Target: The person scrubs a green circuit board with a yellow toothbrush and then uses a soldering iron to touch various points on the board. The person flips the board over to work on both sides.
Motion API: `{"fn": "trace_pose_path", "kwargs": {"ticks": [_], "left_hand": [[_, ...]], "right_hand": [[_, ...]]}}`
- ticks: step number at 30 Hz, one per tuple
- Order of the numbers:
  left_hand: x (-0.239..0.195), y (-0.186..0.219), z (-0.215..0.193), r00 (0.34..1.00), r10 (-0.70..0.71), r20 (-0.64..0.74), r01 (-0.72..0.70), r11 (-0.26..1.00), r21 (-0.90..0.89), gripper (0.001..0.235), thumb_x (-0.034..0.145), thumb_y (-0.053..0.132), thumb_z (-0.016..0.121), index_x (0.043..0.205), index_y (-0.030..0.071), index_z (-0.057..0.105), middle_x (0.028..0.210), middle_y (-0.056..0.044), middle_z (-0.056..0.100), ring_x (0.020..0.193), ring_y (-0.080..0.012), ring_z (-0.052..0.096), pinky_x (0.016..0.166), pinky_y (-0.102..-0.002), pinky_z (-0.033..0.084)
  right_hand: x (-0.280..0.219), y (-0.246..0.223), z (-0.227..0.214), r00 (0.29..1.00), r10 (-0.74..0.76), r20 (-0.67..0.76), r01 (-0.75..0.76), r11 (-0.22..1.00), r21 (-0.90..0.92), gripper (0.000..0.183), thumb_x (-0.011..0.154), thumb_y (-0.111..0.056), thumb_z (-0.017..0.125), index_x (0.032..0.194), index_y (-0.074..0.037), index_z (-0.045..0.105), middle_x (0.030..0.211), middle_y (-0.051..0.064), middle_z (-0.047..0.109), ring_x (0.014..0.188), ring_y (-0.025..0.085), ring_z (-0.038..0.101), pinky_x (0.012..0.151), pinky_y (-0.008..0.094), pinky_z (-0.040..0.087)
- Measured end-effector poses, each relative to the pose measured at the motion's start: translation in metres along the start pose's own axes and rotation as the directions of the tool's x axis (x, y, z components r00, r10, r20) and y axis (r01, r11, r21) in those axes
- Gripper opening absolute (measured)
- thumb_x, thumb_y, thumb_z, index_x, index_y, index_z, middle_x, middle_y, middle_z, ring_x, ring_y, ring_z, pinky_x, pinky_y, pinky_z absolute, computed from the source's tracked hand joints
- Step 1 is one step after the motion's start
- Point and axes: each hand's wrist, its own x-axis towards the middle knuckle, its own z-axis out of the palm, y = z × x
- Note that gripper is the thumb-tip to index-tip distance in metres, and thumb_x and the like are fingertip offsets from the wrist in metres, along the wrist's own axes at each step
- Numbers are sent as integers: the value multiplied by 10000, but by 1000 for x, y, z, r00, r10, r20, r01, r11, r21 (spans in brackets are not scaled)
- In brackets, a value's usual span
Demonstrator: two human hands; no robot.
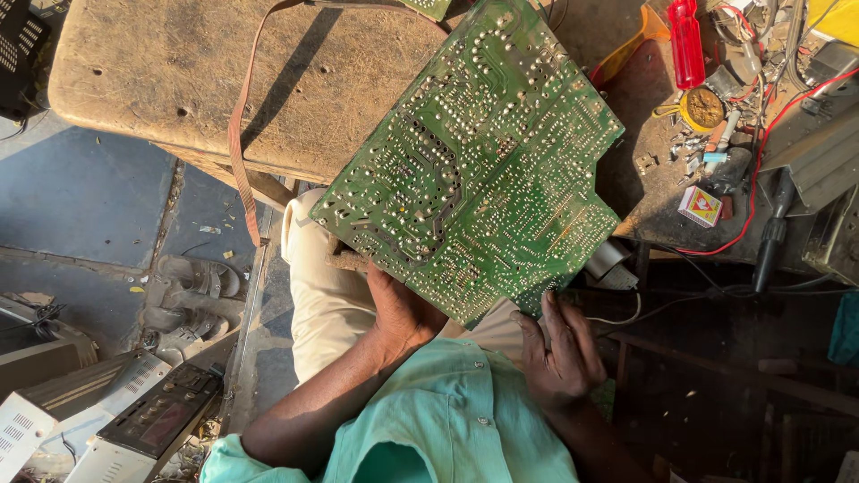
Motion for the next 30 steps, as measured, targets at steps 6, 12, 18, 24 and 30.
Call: {"fn": "trace_pose_path", "kwargs": {"ticks": [6,12,18,24,30], "left_hand": [[10,-14,-19,997,-60,-48,60,998,-9,813,870,748,563,1347,91,611,1324,-92,655,1210,-288,624,1061,-508,498],[12,-14,-21,986,-130,-101,130,991,-2,786,886,724,581,1311,64,631,1259,-100,676,1151,-278,650,1010,-497,525],[13,-11,-13,979,-145,-143,143,989,-24,770,899,715,564,1303,63,635,1238,-109,679,1114,-286,657,984,-498,539],[12,-9,-8,981,-154,-118,156,988,6,791,893,734,536,1306,67,637,1240,-106,681,1117,-286,654,980,-508,536],[9,-9,-8,983,-141,-116,146,989,35,791,886,732,535,1299,65,635,1232,-104,684,1118,-276,655,975,-502,540]], "right_hand": [[-2,3,3,999,-23,33,23,1000,4,478,841,-49,880,1257,55,668,1110,188,710,985,299,733,804,365,614],[0,8,2,997,-65,32,65,998,17,512,838,-72,905,1267,59,661,1034,152,703,909,244,726,732,341,601],[14,0,-5,986,-166,-12,164,983,-82,537,837,-128,929,1267,53,664,1139,143,601,985,292,609,829,383,538],[29,-2,-9,968,-246,50,249,965,-86,388,861,-69,892,1189,52,725,1197,135,628,1073,332,604,952,441,519],[26,-5,-11,952,-306,6,303,940,-155,262,898,-79,855,1110,48,769,1133,90,694,1041,273,618,1033,522,432]]}}
